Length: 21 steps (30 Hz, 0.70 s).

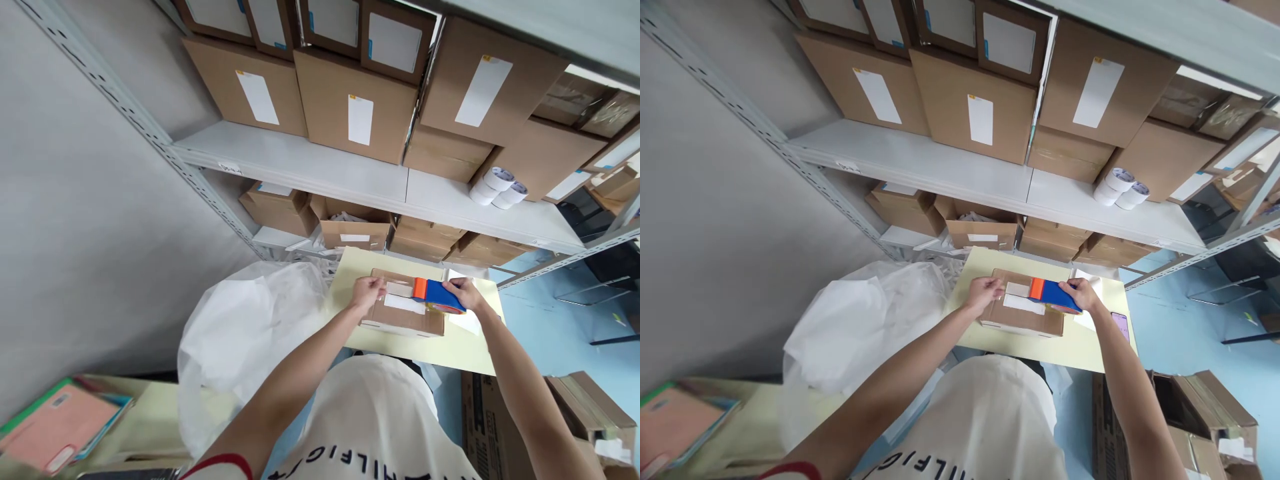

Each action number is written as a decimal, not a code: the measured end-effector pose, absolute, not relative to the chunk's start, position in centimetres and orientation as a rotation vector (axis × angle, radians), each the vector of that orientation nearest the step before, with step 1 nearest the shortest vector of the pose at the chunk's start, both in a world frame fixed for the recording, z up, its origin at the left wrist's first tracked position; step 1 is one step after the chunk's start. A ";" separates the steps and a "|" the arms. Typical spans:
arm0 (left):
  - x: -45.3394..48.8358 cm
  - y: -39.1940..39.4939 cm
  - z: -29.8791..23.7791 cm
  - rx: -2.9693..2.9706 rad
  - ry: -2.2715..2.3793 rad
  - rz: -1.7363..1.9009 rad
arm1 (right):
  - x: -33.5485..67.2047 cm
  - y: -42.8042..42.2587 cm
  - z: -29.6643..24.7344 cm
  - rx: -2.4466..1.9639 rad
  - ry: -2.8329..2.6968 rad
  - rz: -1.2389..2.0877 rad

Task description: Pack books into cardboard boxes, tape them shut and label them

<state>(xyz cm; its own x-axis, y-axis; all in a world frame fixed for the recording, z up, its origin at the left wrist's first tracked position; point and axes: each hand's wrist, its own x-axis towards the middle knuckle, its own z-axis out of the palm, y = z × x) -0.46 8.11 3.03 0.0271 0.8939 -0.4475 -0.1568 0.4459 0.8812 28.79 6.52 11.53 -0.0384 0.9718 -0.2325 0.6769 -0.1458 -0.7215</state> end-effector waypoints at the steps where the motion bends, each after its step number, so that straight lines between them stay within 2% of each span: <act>1: -2.1 8.1 2.7 0.758 1.329 0.957 | 29.1 6.4 11.8 -1.872 -1.772 0.982; 7: -7.6 9.2 -0.3 0.879 1.538 0.920 | 29.3 6.0 11.8 -1.986 -1.879 0.804; 16: -4.2 7.6 -4.4 1.170 1.622 0.775 | 28.3 5.7 11.4 -1.998 -1.854 0.712; 21: -3.4 6.6 -6.5 1.034 1.444 0.964 | 28.3 5.2 11.6 -2.002 -1.820 0.728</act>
<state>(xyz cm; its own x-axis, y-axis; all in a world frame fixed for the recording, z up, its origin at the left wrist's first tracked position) -3.39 6.61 -6.46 -0.0595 0.9543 -0.2930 0.0951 0.2976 0.9499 28.31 5.19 11.55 0.0493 0.9883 -0.1441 0.8150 -0.1232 -0.5663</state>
